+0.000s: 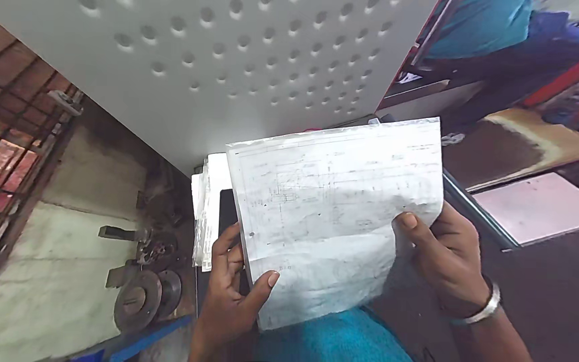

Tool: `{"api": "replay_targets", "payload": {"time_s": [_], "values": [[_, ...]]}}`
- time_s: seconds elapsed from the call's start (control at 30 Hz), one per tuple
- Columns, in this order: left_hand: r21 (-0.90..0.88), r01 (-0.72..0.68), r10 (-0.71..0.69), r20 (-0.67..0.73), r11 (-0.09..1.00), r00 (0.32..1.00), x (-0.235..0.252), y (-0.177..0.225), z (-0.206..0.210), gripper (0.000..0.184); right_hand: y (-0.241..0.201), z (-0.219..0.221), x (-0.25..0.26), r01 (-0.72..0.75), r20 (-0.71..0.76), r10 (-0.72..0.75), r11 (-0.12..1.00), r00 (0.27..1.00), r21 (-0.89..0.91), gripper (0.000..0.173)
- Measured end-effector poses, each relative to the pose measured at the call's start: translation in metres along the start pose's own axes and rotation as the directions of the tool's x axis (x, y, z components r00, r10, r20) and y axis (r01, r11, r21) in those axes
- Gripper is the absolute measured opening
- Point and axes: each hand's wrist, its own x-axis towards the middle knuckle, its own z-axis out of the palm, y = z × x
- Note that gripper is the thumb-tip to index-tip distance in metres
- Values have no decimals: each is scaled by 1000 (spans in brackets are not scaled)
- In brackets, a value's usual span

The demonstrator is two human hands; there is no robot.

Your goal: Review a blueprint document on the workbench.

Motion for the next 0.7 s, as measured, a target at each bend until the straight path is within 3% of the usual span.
{"api": "replay_targets", "payload": {"time_s": [0.33,0.7], "values": [[28,23,-23,-5,999,1000,-2,-2,-2,61,0,-1,-1,-7,-1,7,1000,1000,-1,24],[36,69,-70,20,997,997,-3,-2,-4,52,-2,-1,-2,-17,-11,17,1000,1000,1,25]]}}
